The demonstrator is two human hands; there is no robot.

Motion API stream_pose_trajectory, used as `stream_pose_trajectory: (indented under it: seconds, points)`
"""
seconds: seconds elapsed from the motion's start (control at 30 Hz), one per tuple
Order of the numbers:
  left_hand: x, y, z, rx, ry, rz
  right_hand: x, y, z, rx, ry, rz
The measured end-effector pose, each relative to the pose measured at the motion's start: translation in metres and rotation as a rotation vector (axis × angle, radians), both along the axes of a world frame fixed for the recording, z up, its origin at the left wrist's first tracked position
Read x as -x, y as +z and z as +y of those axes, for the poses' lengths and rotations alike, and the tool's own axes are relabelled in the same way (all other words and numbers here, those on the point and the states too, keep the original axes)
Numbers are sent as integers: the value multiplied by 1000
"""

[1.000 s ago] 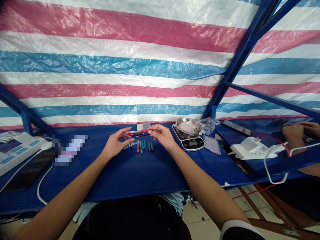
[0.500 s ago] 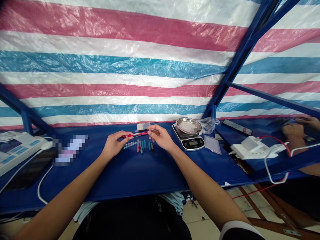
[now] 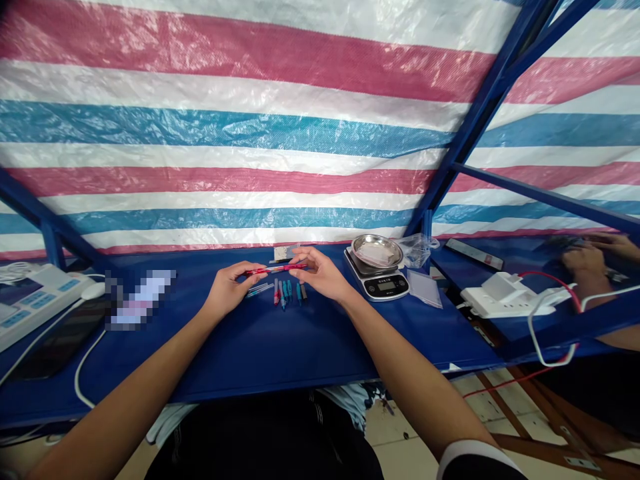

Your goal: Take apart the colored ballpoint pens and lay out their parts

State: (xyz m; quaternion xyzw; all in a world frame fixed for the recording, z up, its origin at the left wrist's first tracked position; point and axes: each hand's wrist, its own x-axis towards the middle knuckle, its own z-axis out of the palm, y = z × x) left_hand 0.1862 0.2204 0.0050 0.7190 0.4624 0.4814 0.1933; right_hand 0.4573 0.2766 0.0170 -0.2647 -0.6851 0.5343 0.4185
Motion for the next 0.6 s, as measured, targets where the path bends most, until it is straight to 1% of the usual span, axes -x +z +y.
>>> stream_pose_trajectory:
  seconds: [0.1, 0.2, 0.27, 0.3, 0.43, 0.5, 0.6]
  points:
    - [0, -1, 0, 3, -12, 2, 1, -2, 1, 20, -7, -2]
    - [-1, -1, -1, 7, -28, 15, 3, -5, 1, 118, -28, -55]
    - [-2, 0, -1, 12, -29, 23, 3, -4, 1, 153, -32, -71]
    - [-2, 0, -1, 14, -25, 21, 3, -3, 1, 139, -37, -62]
    - [-1, 1, -1, 18, -8, -1, -1, 2, 0, 6, -20, -24]
    - [0, 0, 0, 16, -11, 0, -1, 1, 0, 13, -4, -40]
    - [1, -3, 0, 9, -36, 31, 0, -4, 1, 76, -15, -68]
